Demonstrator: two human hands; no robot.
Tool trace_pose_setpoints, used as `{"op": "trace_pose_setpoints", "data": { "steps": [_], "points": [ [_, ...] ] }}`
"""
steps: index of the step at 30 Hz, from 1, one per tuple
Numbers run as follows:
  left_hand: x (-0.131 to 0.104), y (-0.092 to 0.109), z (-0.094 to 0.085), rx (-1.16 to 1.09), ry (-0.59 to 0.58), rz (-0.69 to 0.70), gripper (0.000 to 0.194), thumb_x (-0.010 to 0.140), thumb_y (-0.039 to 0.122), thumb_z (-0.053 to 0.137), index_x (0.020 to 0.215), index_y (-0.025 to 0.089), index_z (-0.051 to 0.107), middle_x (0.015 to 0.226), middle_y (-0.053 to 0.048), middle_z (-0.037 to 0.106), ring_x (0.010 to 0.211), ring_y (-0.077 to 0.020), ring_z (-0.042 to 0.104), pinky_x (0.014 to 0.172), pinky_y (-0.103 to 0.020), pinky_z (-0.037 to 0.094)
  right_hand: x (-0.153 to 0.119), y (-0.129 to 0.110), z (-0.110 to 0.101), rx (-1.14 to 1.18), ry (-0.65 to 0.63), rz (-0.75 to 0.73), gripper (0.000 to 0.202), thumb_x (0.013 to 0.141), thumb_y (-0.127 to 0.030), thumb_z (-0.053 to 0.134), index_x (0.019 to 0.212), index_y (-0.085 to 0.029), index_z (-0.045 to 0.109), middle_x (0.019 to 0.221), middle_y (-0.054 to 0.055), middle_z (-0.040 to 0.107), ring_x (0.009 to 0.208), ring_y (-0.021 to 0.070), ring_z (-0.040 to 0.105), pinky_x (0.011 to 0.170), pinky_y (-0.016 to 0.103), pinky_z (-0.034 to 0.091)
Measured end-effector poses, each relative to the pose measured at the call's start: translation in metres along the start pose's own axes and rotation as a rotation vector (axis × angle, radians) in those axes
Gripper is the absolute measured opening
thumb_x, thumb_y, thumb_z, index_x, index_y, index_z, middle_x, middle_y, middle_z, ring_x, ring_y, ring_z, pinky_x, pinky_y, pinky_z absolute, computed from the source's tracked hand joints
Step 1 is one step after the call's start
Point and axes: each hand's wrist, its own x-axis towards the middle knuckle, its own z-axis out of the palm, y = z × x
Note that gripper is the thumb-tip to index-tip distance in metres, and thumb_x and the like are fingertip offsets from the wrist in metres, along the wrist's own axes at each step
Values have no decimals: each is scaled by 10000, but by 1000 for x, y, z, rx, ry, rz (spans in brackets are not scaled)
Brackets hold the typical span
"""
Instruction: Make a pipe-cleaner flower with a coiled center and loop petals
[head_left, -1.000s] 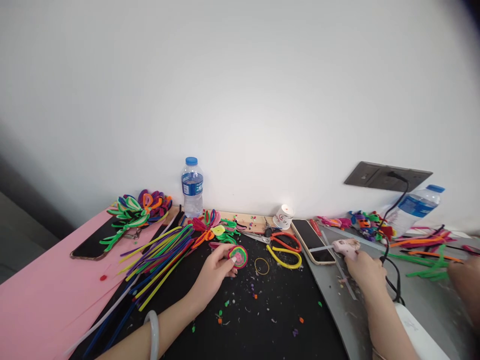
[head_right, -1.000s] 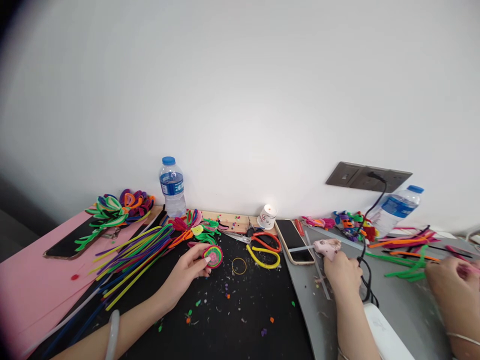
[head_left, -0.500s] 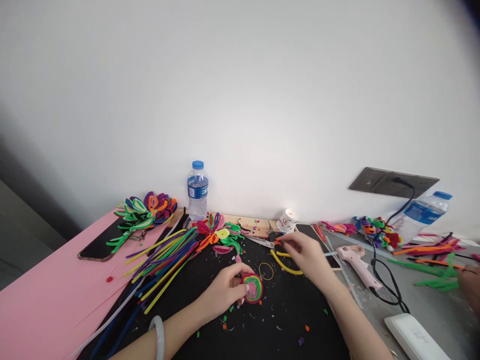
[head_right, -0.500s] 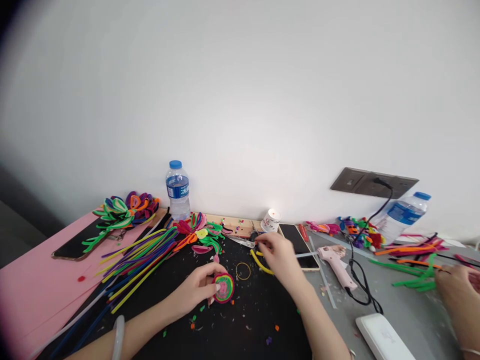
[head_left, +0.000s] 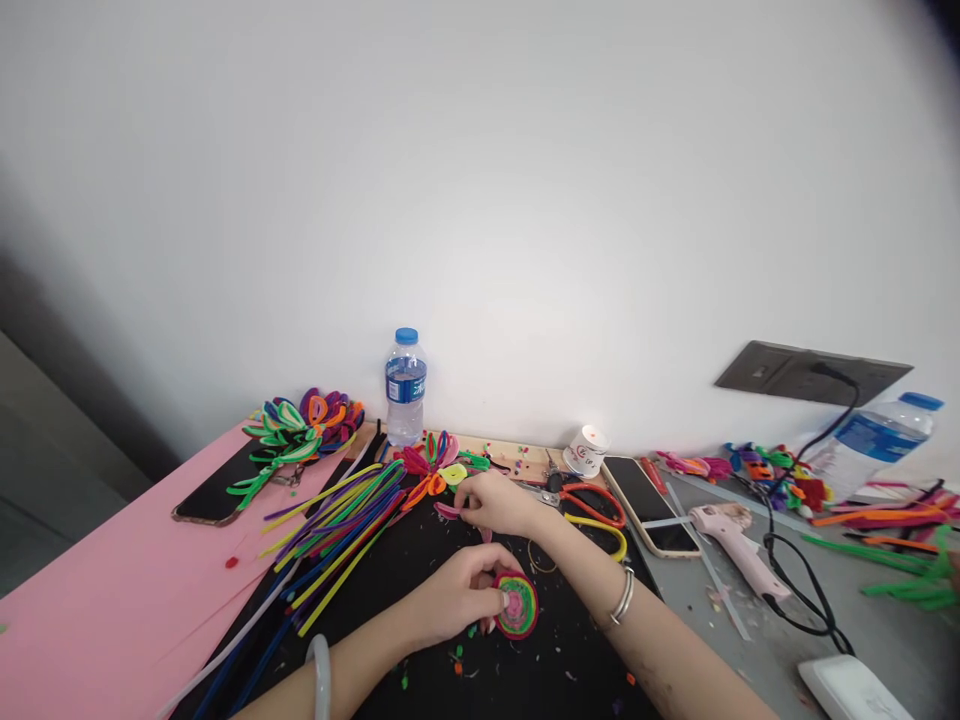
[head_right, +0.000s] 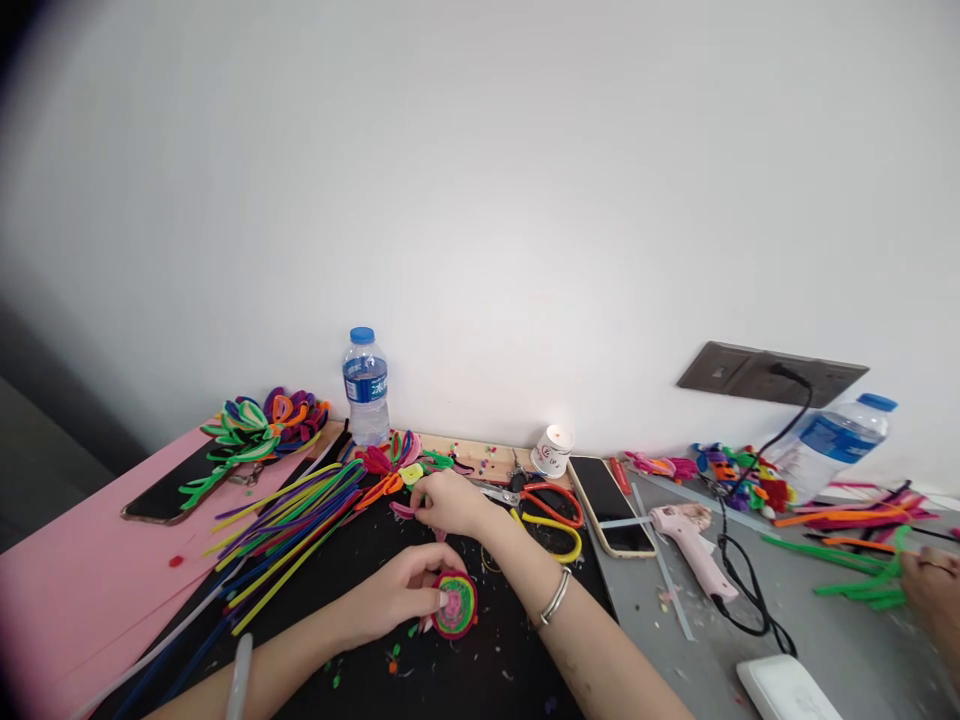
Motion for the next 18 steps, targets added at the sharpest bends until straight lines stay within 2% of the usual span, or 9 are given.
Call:
{"op": "trace_pose_setpoints", "data": {
  "steps": [4,7,9,12,14,16,18],
  "points": [
    [1,1,-1,-14,-2,-7,237,621,68,499,838,132,570,609,31,538,472,-82,472,459,-201,364,-16,5,-6,159,3,27,181,709,-65,458,801,-156,584,515,-39,612,418,74,488,484,176,381],
    [1,0,-1,-30,-2,-4,194,659,105,539,847,136,570,631,25,548,480,-81,471,468,-203,370,-38,9,-15,300,13,56,190,758,-117,418,898,-164,538,625,-20,660,336,40,343,369,156,279],
    [2,-2,-2,-44,-7,1,174,687,143,565,860,142,572,649,20,559,487,-81,473,474,-203,373,-54,12,-21,547,75,74,168,780,-153,421,909,-170,528,604,-25,639,327,34,275,342,156,195],
    [3,-6,-3,-62,-17,9,165,714,186,584,874,149,575,695,9,583,496,-80,480,477,-202,374,-75,19,-23,892,161,85,88,787,-210,465,827,-171,534,586,-25,601,349,35,288,356,164,201],
    [3,-7,-4,-66,-15,15,163,724,196,584,880,150,578,712,7,590,493,-75,481,478,-199,373,-86,25,-20,943,196,82,74,776,-237,507,823,-180,515,662,-11,612,381,40,333,368,165,236],
    [3,-8,-5,-70,-16,16,166,728,193,581,887,148,578,703,10,588,492,-74,481,482,-199,377,-94,32,-16,957,226,80,156,741,-249,584,849,-194,485,708,-9,611,406,45,351,361,160,226],
    [4,-7,-5,-75,-17,13,168,728,184,575,892,146,576,698,11,585,496,-75,482,488,-200,383,-100,38,-11,965,266,85,242,705,-269,656,828,-200,460,636,-40,564,411,45,328,360,156,199]
  ]
}}
